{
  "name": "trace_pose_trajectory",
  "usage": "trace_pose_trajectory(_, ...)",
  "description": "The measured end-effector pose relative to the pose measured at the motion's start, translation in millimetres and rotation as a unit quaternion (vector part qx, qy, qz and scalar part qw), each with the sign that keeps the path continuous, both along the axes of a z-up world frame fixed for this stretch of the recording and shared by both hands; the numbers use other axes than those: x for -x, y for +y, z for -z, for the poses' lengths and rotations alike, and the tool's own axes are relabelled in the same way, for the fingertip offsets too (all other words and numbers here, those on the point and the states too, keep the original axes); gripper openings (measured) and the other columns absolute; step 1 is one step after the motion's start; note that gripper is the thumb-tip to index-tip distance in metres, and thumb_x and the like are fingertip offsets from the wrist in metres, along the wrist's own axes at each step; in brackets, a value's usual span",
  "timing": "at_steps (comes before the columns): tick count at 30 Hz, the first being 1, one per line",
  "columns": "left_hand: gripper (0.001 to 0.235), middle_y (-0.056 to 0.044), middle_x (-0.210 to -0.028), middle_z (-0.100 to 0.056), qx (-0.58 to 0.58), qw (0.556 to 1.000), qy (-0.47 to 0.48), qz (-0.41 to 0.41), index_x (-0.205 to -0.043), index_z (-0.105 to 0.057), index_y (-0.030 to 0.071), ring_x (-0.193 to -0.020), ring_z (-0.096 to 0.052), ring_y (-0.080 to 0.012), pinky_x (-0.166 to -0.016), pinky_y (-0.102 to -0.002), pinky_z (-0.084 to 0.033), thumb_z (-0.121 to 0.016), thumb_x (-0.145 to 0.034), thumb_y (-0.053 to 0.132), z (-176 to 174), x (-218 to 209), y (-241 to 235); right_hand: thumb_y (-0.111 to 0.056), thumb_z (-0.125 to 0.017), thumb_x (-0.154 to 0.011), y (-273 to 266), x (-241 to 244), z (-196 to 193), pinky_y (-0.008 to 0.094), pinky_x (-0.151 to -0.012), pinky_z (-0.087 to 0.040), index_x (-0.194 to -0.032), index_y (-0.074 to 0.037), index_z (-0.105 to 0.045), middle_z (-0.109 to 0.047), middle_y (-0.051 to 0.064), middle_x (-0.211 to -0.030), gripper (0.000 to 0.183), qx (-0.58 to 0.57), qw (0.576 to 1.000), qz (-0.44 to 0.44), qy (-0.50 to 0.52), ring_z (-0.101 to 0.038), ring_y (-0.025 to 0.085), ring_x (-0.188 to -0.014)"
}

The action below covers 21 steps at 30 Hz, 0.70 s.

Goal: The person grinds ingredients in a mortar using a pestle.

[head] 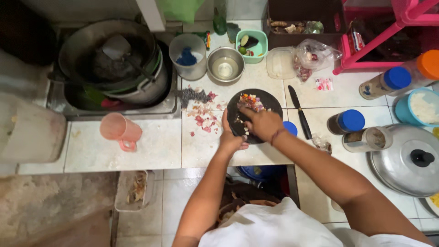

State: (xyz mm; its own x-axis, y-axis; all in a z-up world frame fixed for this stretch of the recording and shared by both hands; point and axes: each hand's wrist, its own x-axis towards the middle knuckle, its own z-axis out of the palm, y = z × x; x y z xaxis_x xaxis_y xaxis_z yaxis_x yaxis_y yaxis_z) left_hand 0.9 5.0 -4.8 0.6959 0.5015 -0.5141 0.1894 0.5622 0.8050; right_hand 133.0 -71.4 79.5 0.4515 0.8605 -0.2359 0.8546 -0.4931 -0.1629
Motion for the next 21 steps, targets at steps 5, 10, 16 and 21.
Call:
trace_pose_trajectory(5,0.121,-0.016,-0.14,-0.057,-0.025,0.999,0.028,-0.005,-0.157,-0.002,0.051,-0.074,-0.073,-0.0302,-0.054,-0.036,-0.064,-0.06,-0.078,-0.019,-4.3,-1.3,1.0,-0.042,-0.063,-0.094,10.0,-0.6,9.8,0.053,-0.067,-0.06,-0.148,-0.039,-0.049,-0.069,0.027,-0.092,0.056,-0.068,0.997,0.02,-0.042,-0.072,0.044,-0.076)
trace_pose_trajectory(10,0.122,-0.017,-0.137,-0.059,-0.012,0.999,0.035,-0.012,-0.158,-0.002,0.051,-0.069,-0.071,-0.0315,-0.052,-0.037,-0.063,-0.062,-0.077,-0.018,4.8,-1.2,-1.7,-0.04,-0.064,-0.091,19.1,-24.5,6.7,0.052,-0.078,-0.059,-0.144,-0.037,-0.053,-0.074,0.022,-0.093,0.054,-0.017,0.999,-0.012,0.036,-0.073,0.042,-0.082)
trace_pose_trajectory(16,0.125,-0.013,-0.139,-0.058,-0.068,0.997,0.033,-0.003,-0.156,0.003,0.051,-0.079,-0.075,-0.0249,-0.054,-0.039,-0.067,-0.062,-0.075,-0.019,-7.1,-4.7,0.3,-0.038,-0.057,-0.099,0.1,15.8,7.1,0.049,-0.069,-0.063,-0.149,-0.042,-0.049,-0.07,0.024,-0.11,0.051,-0.001,0.999,0.015,-0.037,-0.075,0.038,-0.081)
trace_pose_trajectory(21,0.122,-0.013,-0.14,-0.057,-0.024,0.999,0.027,0.01,-0.156,0.003,0.052,-0.073,-0.074,-0.0284,-0.057,-0.038,-0.066,-0.06,-0.08,-0.018,-7.7,0.1,1.2,-0.046,-0.061,-0.096,10.7,-42.0,15.9,0.049,-0.077,-0.059,-0.151,-0.041,-0.049,-0.079,0.018,-0.098,0.056,-0.014,0.997,-0.035,0.065,-0.073,0.037,-0.08)
